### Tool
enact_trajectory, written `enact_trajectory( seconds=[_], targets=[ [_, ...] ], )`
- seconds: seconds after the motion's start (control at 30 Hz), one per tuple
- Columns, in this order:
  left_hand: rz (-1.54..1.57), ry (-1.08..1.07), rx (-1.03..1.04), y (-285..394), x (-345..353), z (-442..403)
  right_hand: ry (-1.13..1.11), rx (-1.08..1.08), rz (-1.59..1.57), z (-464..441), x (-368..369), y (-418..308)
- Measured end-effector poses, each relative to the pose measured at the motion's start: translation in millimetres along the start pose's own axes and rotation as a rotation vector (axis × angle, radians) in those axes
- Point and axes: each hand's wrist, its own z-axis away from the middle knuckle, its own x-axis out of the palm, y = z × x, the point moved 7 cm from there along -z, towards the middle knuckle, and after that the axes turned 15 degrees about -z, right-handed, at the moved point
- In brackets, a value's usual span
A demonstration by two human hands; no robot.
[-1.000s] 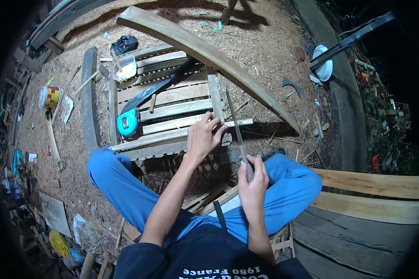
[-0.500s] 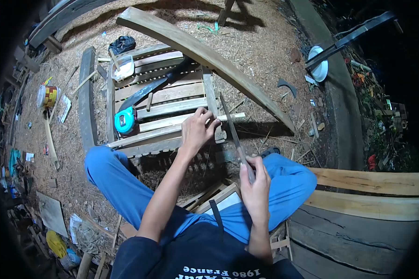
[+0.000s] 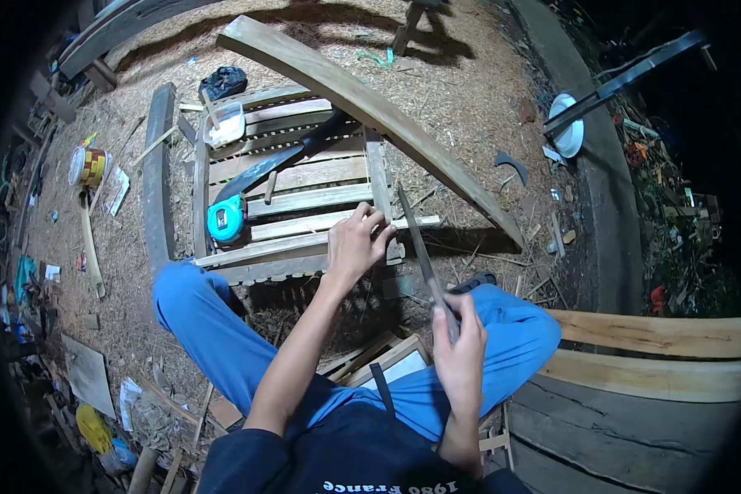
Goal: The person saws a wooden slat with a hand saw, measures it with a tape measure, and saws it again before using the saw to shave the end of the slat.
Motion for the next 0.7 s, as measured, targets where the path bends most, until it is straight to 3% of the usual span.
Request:
enact_trajectory(
  seconds=[0.17,0.43,0.63,0.7],
  targets=[
    [-0.006,-0.058,0.0,1,-3,0,0.024,-0.117,0.066,-47,40,25],
    [-0.043,-0.048,0.057,2,-2,-4,0.034,0.029,0.016,-7,13,3],
    [-0.003,-0.026,0.069,6,-3,1,-0.025,-0.042,-0.005,9,-2,-1],
    [0.043,-0.112,0.03,5,-2,11,-0.018,-0.079,0.035,16,5,0]
  ],
)
